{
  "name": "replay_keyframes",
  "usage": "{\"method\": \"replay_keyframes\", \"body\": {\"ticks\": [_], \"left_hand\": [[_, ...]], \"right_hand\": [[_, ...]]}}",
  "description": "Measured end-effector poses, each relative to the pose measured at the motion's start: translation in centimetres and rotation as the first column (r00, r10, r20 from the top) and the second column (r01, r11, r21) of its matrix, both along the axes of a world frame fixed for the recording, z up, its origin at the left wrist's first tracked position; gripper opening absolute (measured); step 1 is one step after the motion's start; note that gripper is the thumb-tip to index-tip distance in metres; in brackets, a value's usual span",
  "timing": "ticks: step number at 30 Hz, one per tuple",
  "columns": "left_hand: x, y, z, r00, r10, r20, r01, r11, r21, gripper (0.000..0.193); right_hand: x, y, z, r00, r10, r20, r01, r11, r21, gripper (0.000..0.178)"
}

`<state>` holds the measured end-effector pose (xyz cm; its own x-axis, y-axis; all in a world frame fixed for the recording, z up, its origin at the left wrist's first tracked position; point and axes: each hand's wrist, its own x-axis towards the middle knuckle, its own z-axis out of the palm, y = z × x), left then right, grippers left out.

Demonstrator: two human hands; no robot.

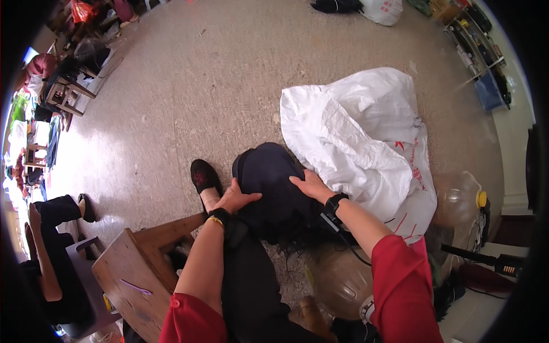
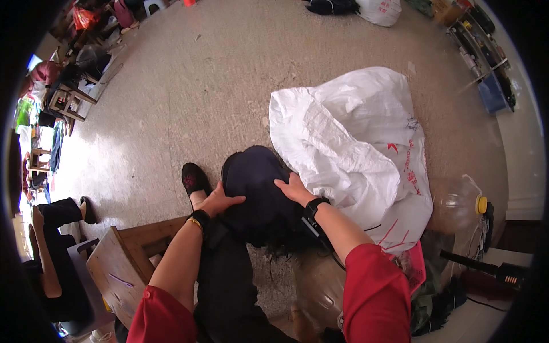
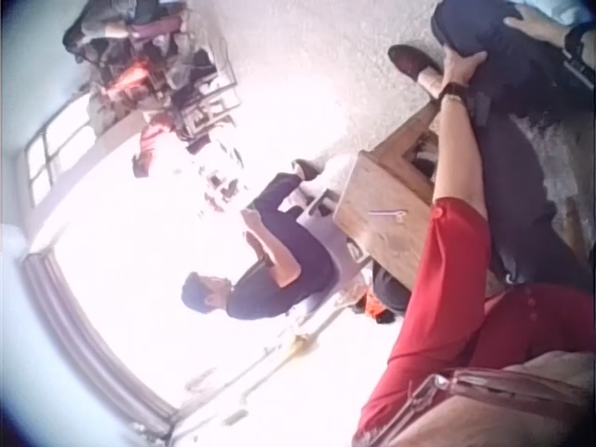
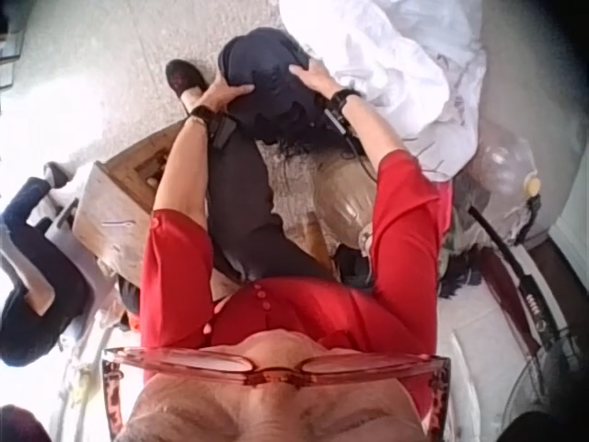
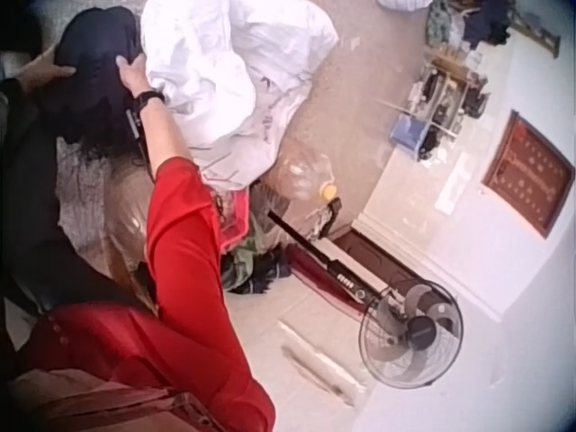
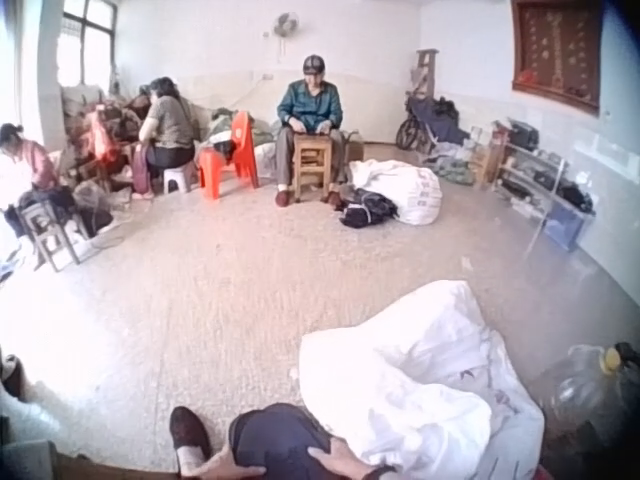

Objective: Manually threading a thin cord through holes in a mesh shoe upper and organizing finished components.

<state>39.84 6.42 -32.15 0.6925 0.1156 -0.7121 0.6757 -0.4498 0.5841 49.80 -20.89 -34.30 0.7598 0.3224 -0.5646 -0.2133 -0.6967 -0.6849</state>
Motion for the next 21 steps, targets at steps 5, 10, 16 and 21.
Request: {"method": "replay_keyframes", "body": {"ticks": [5,10,16,21], "left_hand": [[0.2,0.6,1.2,0.998,-0.007,-0.06,0.014,0.994,0.106,0.13],[0.8,-0.6,3.0,0.987,-0.044,-0.152,0.056,0.996,0.076,0.141],[0.3,0.6,2.7,0.958,0.004,-0.287,0.013,0.998,0.059,0.154],[0.9,0.1,2.3,0.936,0.076,-0.345,-0.067,0.997,0.036,0.156]], "right_hand": [[0.7,0.6,0.3,0.997,0.058,-0.043,-0.058,0.998,-0.003,0.091],[0.9,-0.4,-0.8,0.993,0.054,-0.106,-0.067,0.99,-0.122,0.099],[0.3,0.7,1.0,0.989,0.008,-0.146,-0.01,1.0,-0.014,0.125],[0.8,-0.2,-0.1,0.944,0.049,-0.325,-0.042,0.999,0.028,0.104]]}}
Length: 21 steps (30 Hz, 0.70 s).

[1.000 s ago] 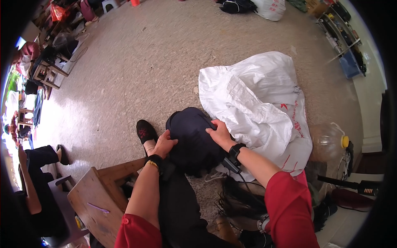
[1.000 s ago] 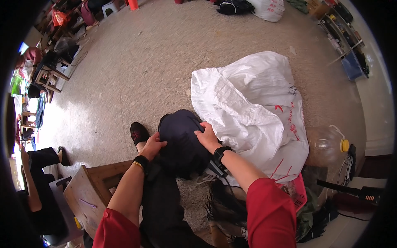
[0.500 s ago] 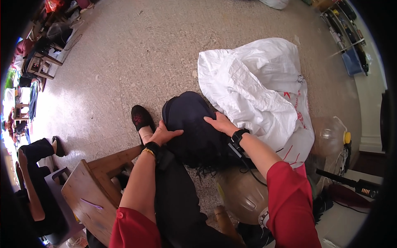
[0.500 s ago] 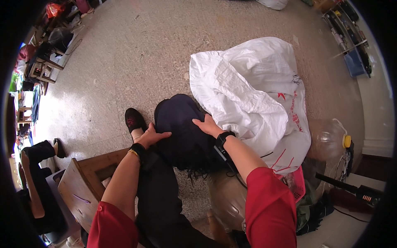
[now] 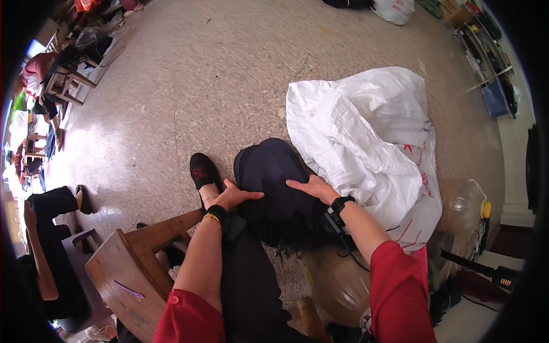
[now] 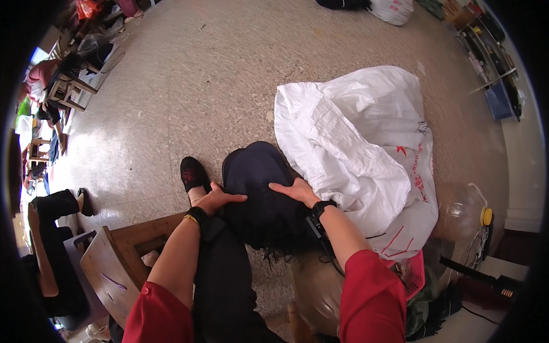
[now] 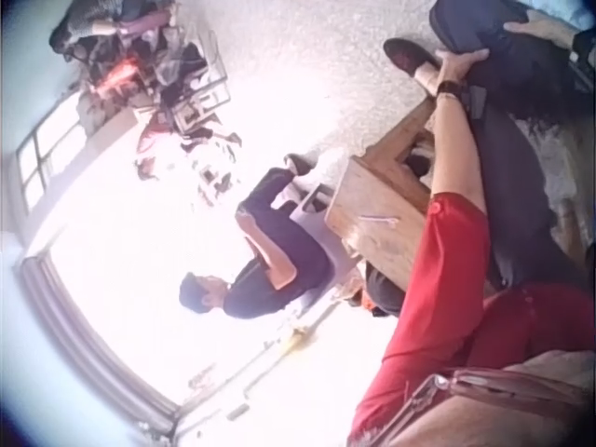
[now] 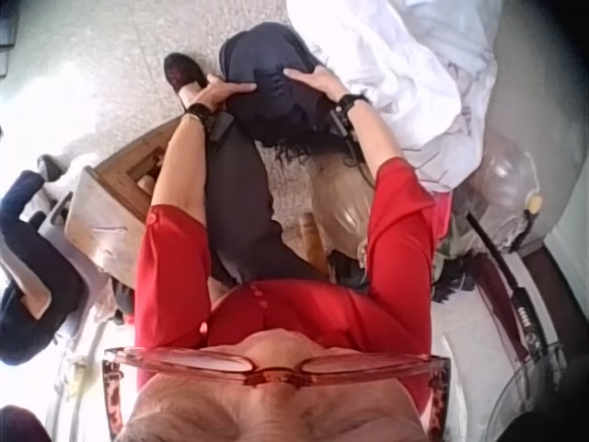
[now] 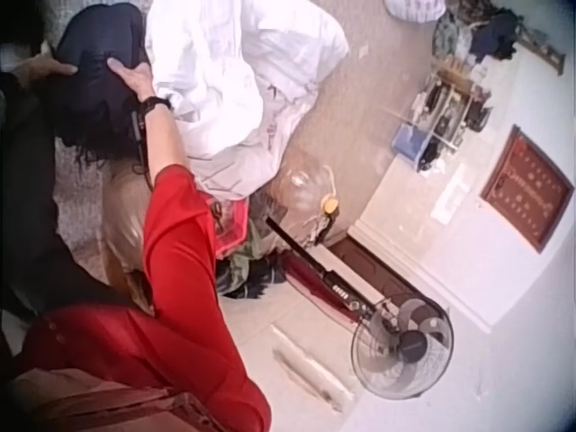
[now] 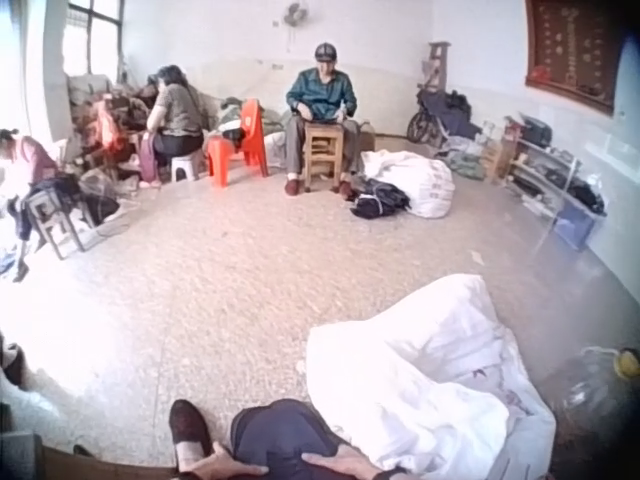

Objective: Manually threading a thin cord through holes in a mesh shoe upper and organizing finished components.

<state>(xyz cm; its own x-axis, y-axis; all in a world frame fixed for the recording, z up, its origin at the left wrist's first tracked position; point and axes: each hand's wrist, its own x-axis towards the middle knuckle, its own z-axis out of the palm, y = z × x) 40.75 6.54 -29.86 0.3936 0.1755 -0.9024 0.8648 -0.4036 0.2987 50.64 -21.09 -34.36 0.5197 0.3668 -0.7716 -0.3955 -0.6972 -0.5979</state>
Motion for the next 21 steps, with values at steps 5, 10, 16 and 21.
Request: {"method": "replay_keyframes", "body": {"ticks": [5,10,16,21], "left_hand": [[-0.3,0.6,-2.7,0.979,0.201,-0.022,-0.202,0.97,-0.138,0.15],[-0.4,0.8,-3.4,0.93,0.364,-0.052,-0.353,0.847,-0.398,0.136],[-0.6,1.0,-2.3,0.895,0.443,-0.044,-0.433,0.841,-0.325,0.126],[0.2,0.0,-1.2,0.885,0.461,-0.066,-0.46,0.841,-0.285,0.122]], "right_hand": [[0.0,-1.1,-1.8,0.964,-0.103,-0.245,0.153,0.969,0.193,0.084],[-0.5,-1.1,-2.4,0.933,-0.189,-0.307,0.254,0.949,0.188,0.084],[-0.7,0.1,-0.4,0.852,-0.216,-0.477,0.351,0.912,0.214,0.079],[-1.0,-0.7,-1.7,0.842,-0.236,-0.486,0.37,0.907,0.2,0.083]]}}
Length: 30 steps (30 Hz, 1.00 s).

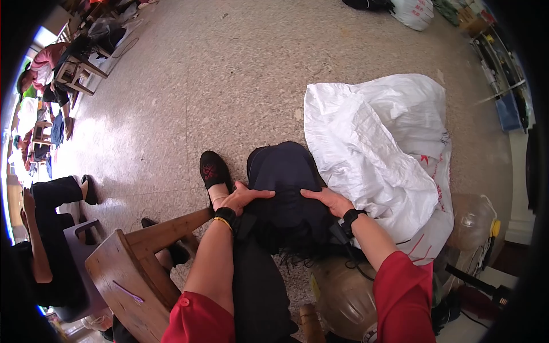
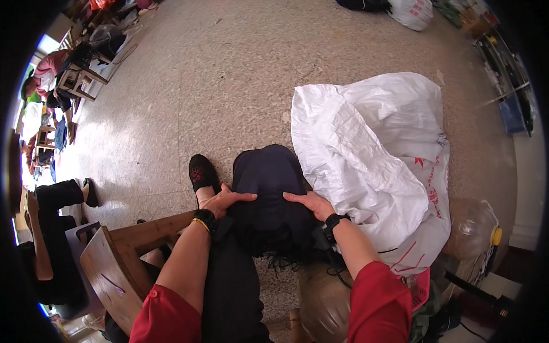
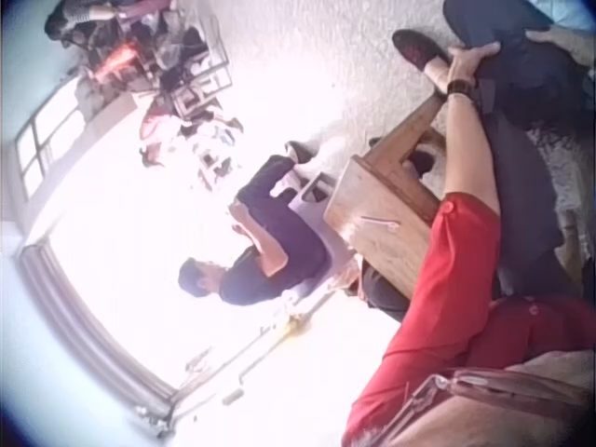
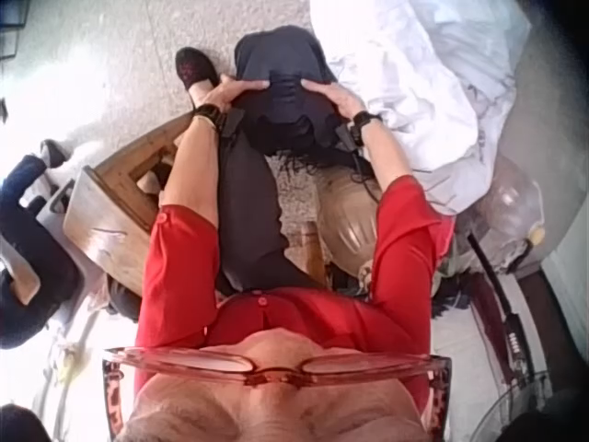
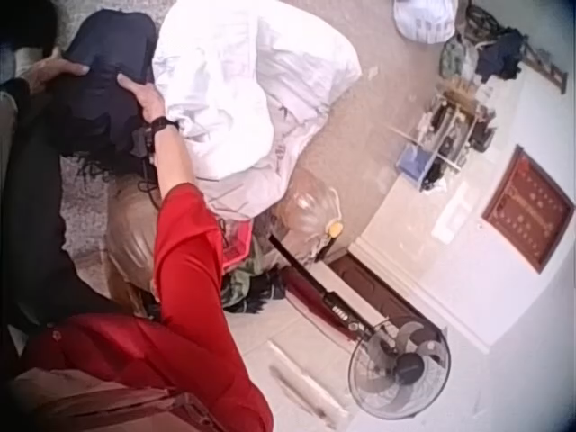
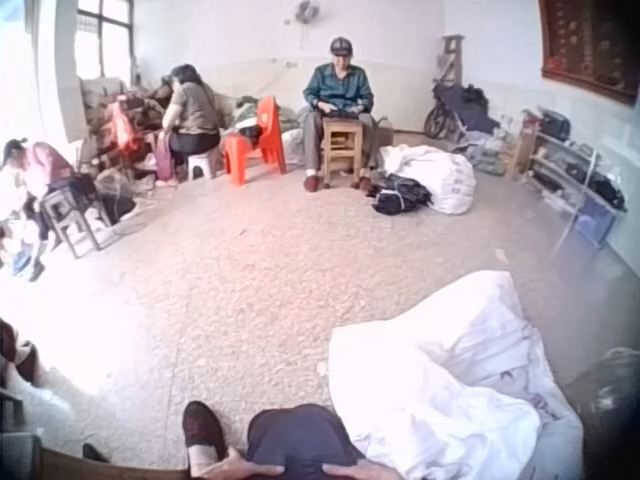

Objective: Manually threading a thin cord through holes in a mesh shoe upper and organizing finished components.

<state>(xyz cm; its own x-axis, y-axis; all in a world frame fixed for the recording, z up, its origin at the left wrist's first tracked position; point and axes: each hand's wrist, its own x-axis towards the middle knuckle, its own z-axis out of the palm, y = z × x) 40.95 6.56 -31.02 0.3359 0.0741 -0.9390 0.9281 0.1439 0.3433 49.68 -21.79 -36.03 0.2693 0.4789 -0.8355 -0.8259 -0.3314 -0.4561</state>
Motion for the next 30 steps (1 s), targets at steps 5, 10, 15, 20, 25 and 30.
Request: {"method": "replay_keyframes", "body": {"ticks": [5,10,15,20,25,30], "left_hand": [[-0.8,1.0,-2.0,0.996,0.009,0.087,0.001,0.993,-0.122,0.113],[1.2,-1.6,4.7,0.997,-0.014,0.073,0.022,0.994,-0.105,0.096],[-0.2,0.1,2.2,0.979,0.124,0.16,-0.095,0.98,-0.175,0.09],[-0.5,0.9,4.0,0.951,0.216,0.223,-0.194,0.974,-0.115,0.085],[0.5,1.1,7.7,0.865,0.326,0.382,-0.244,0.937,-0.248,0.084],[1.9,-0.8,15.1,0.821,0.31,0.479,-0.251,0.95,-0.186,0.088]], "right_hand": [[-0.4,0.4,-0.5,1.0,0.007,-0.015,-0.007,0.998,0.057,0.08],[-0.6,-1.0,-0.2,0.994,-0.006,-0.112,0.012,0.998,0.056,0.078],[0.3,1.2,2.4,0.998,-0.033,0.055,0.027,0.994,0.103,0.078],[2.4,3.5,6.6,0.961,-0.04,0.274,0.019,0.997,0.079,0.093],[6.1,4.5,13.6,0.862,0.013,0.507,-0.078,0.991,0.108,0.104],[7.2,3.4,21.1,0.87,0.012,0.492,-0.065,0.994,0.092,0.089]]}}
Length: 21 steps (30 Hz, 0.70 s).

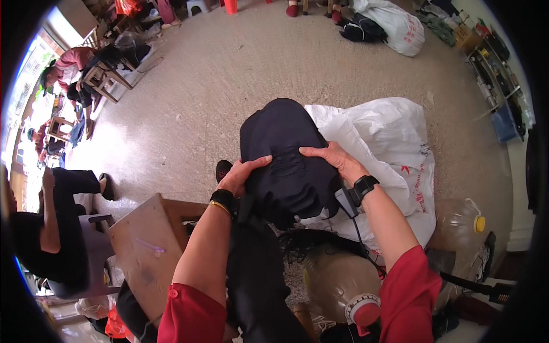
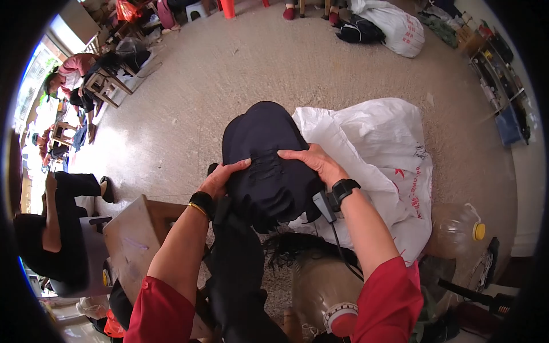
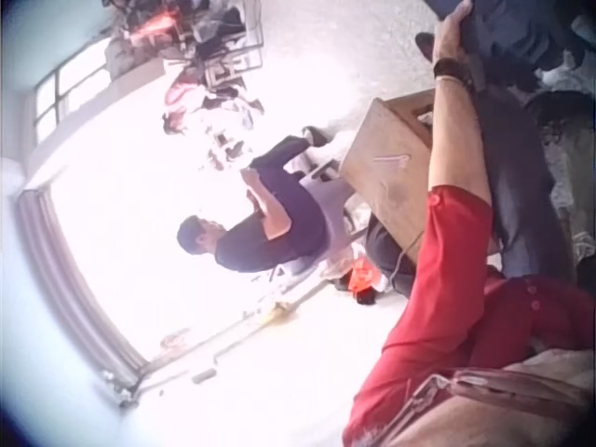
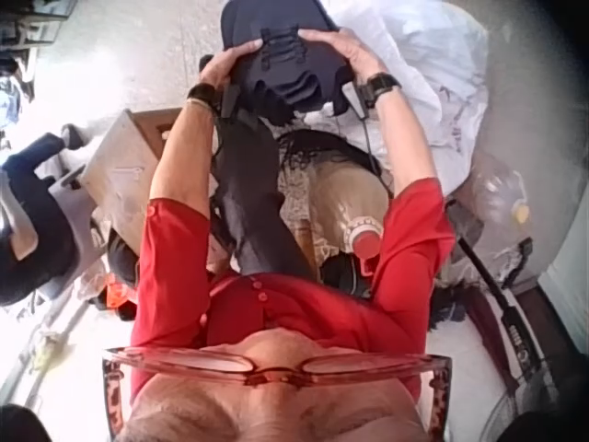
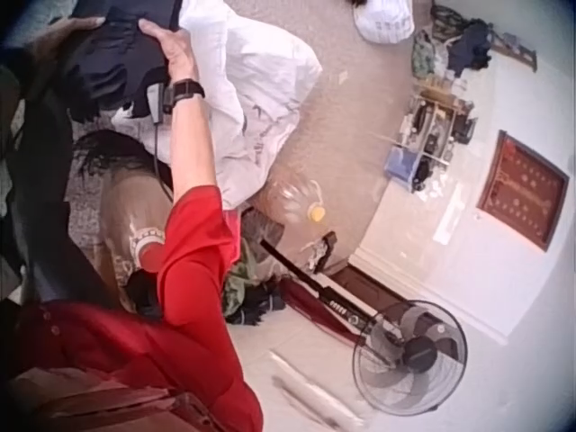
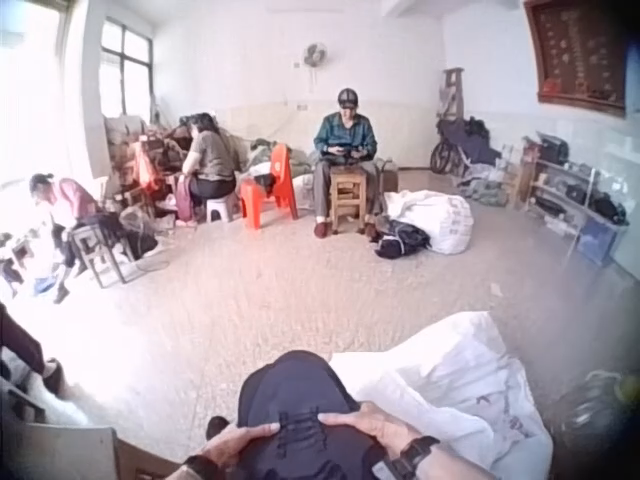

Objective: Manually threading a thin cord through holes in a mesh shoe upper and organizing finished components.

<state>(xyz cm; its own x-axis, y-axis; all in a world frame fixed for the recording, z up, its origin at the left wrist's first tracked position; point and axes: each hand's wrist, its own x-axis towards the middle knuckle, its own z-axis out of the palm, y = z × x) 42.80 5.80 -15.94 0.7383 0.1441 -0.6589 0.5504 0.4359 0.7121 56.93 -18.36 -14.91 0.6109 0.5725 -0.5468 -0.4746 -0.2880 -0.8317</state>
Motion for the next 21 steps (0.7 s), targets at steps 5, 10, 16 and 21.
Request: {"method": "replay_keyframes", "body": {"ticks": [5,10,16,21], "left_hand": [[0.1,-1.4,6.6,0.996,-0.069,0.058,0.062,0.992,0.113,0.08],[-1.9,-3.8,15.7,0.978,-0.156,0.137,0.135,0.979,0.152,0.075],[-7.1,-5.9,23.5,0.975,-0.2,0.098,0.159,0.933,0.322,0.083],[-14.6,-7.5,26.5,0.94,-0.159,0.303,0.127,0.985,0.121,0.084]], "right_hand": [[-1.6,-2.6,7.9,0.999,0.035,0.019,-0.036,0.997,0.064,0.079],[-2.8,-5.2,12.2,0.999,0.034,0.003,-0.034,0.99,0.139,0.077],[-7.2,-8.7,16.4,0.992,0.027,-0.125,0.018,0.94,0.342,0.058],[-14.1,-10.2,21.5,0.971,0.042,-0.236,0.068,0.897,0.437,0.049]]}}
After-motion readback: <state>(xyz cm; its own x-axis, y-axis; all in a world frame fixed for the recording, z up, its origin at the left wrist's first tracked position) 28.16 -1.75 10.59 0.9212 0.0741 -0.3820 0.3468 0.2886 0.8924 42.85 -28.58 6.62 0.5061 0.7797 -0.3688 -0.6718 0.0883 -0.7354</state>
